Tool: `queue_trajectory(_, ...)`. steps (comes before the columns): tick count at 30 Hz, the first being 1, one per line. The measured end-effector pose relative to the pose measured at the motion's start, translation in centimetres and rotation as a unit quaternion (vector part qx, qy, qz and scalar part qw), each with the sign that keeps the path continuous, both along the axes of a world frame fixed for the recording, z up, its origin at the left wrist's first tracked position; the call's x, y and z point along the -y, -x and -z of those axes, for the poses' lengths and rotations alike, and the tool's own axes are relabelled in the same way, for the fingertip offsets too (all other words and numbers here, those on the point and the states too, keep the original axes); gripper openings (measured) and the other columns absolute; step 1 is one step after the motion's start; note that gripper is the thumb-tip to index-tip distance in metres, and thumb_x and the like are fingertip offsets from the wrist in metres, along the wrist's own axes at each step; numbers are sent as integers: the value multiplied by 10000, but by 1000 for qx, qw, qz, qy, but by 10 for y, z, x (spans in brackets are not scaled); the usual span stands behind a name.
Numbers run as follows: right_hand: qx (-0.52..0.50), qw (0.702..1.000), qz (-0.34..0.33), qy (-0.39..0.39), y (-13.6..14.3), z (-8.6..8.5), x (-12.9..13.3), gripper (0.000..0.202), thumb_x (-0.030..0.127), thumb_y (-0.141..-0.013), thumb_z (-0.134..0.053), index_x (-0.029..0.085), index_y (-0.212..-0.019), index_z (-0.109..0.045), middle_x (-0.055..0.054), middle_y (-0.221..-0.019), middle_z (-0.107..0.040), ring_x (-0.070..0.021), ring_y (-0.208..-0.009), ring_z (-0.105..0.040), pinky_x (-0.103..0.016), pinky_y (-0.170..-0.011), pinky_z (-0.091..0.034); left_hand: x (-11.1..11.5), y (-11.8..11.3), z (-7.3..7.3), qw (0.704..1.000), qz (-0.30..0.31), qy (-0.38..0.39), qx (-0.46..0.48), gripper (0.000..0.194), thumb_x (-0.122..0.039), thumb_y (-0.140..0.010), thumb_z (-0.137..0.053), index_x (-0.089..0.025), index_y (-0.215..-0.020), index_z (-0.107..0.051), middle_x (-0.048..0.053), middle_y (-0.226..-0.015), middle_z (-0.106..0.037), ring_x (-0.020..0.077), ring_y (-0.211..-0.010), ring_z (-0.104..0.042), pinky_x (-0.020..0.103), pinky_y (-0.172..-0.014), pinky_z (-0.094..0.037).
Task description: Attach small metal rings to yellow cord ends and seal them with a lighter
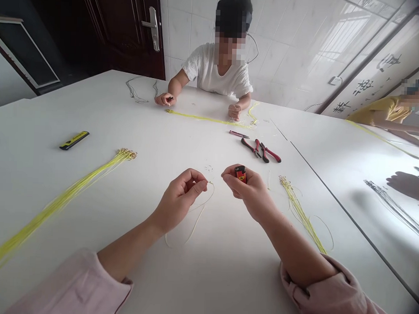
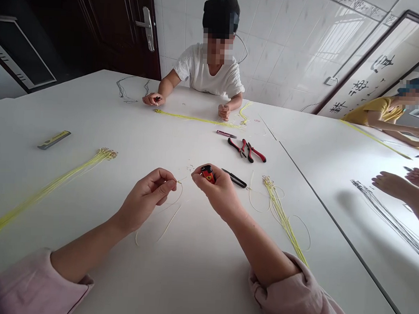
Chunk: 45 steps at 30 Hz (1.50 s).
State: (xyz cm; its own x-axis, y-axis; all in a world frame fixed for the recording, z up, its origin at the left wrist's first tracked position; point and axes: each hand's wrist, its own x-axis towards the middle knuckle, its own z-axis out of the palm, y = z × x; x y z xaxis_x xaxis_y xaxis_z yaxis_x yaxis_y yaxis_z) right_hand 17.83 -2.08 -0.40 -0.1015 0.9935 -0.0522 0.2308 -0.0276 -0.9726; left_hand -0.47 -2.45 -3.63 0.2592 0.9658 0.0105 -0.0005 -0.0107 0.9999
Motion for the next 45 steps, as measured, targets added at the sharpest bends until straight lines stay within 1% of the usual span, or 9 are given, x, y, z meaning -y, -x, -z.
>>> queue_trajectory(7,36,998,-59,8,8,-2,9,239,432,-782,-608,194,-769,-608,31,-618,-384,-96,-552,-303,-241,-486,-257,9,-3,-6,992,-48,-96,-65,181,-402,-868,-546,-223,-849,-565,-19,-711,-529,94,-579,-394,220,-508,-334)
queue_trajectory(14,-1,997,-74,30,10,1,9,253,437,-758,-629,196,-725,-559,45,-605,-343,-90,-543,-278,-246,-493,-245,9,-3,-9,992,-61,-94,-65,191,-410,-855,-562,-221,-851,-585,-16,-711,-533,98,-585,-418,219,-507,-348)
queue_trajectory(18,-7,993,-106,53,8,2,7,271,436,-748,-643,187,-715,-543,47,-607,-335,-83,-536,-267,-250,-491,-225,8,-3,-10,993,-54,-82,-59,187,-411,-855,-565,-226,-846,-593,-20,-728,-544,86,-567,-403,219,-495,-330)
queue_trajectory(27,-37,995,-80,38,7,3,6,227,398,-772,-619,185,-725,-555,56,-591,-294,-82,-534,-238,-257,-504,-209,9,-2,-9,990,-21,-107,-94,185,-400,-873,-541,-225,-833,-586,-27,-674,-512,97,-566,-367,230,-510,-323)
queue_trajectory(34,-61,979,-186,56,-2,4,-2,188,306,-778,-590,167,-679,-513,44,-617,-305,-81,-553,-242,-256,-508,-209,7,-3,-9,989,21,-102,-104,195,-410,-871,-538,-229,-841,-603,-31,-648,-498,98,-561,-365,227,-506,-318)
queue_trajectory(37,11,984,-176,13,-4,3,0,174,314,-799,-567,171,-706,-535,37,-615,-349,-85,-558,-287,-248,-510,-241,6,-2,-9,990,29,-91,-107,197,-412,-871,-537,-227,-842,-598,-35,-637,-471,96,-560,-354,224,-511,-311)
queue_trajectory(39,85,984,-144,-65,-2,3,3,135,280,-814,-544,174,-731,-548,25,-636,-421,-92,-576,-349,-244,-526,-282,5,-1,-9,990,34,-75,-113,201,-420,-871,-536,-229,-847,-593,-39,-635,-455,93,-559,-342,224,-509,-298)
queue_trajectory(42,174,955,-108,-215,2,6,8,55,170,-797,-514,173,-757,-552,-8,-738,-533,-104,-632,-428,-240,-552,-322,3,1,-8,991,45,-52,-116,213,-435,-871,-531,-230,-847,-587,-41,-649,-446,90,-565,-321,223,-507,-275)
queue_trajectory(45,248,917,-110,-291,4,12,10,106,85,-746,-496,176,-778,-540,-10,-762,-552,-99,-610,-416,-240,-551,-315,1,2,-5,990,47,-43,-123,218,-437,-871,-528,-230,-839,-586,-39,-671,-460,90,-577,-319,224,-518,-272)
